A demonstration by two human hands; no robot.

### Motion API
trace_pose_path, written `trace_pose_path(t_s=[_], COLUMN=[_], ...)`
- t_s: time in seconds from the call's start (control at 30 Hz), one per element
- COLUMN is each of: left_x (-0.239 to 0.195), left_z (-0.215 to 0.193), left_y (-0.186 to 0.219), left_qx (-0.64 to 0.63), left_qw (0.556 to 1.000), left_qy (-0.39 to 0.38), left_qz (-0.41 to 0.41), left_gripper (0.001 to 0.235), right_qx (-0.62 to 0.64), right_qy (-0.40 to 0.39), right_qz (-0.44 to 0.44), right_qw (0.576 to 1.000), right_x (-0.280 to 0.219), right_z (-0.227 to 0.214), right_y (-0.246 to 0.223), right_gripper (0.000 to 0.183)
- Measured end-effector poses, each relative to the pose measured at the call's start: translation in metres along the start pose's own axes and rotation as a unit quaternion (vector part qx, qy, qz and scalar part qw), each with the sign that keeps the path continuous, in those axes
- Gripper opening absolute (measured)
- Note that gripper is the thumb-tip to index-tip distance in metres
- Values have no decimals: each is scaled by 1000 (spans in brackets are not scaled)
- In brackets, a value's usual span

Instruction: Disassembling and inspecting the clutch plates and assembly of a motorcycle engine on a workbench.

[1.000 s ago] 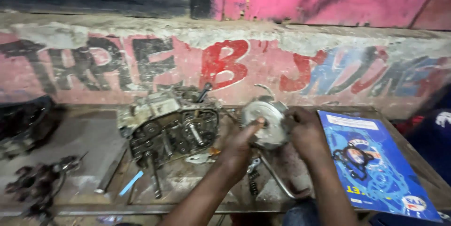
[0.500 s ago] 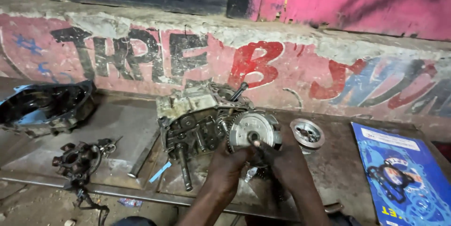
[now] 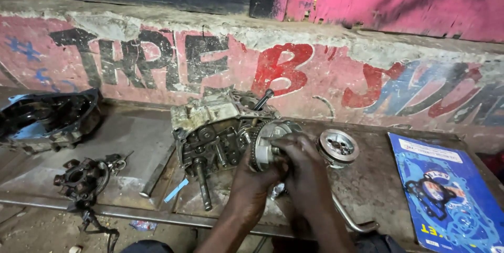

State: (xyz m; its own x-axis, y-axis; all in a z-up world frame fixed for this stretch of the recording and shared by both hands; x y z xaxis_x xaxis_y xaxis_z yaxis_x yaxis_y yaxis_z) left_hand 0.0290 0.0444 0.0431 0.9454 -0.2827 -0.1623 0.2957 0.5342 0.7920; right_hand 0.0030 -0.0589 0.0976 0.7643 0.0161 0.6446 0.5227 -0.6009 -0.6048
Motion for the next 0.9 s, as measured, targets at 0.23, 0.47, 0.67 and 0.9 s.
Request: trace_pose_path(t_s=[0.23,0.47,0.67,0.9], left_x=[-8,0,21,11], left_z=[-9,-16,-42,-43], left_y=[10,31,33,49], left_qx=[32,8,-92,-24], left_qw=[994,999,994,995], left_qy=[62,-35,27,-10], left_qz=[-78,36,57,101], left_gripper=[89,95,59,80], right_qx=[207,647,731,606], right_qy=[115,119,99,127], right_qz=[146,179,213,206], right_qw=[961,731,641,758], right_x=[-4,-11,-20,-18], right_z=[-32,-29,-18,-20], right_y=[31,74,99,58], right_gripper=[45,32,39,40])
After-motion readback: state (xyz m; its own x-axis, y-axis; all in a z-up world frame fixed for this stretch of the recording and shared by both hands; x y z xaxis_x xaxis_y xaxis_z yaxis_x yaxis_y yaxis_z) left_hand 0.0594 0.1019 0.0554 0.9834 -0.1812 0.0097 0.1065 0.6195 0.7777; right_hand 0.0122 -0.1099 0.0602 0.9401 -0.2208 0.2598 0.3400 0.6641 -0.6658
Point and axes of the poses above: each hand's wrist, its own x-axis towards the middle knuckle, its own z-axis out of the palm, y = z × x, the point moved 7 cm from there along x, towards the middle knuckle, and after that the axes turned 10 degrees about x, right-handed, at the moved point
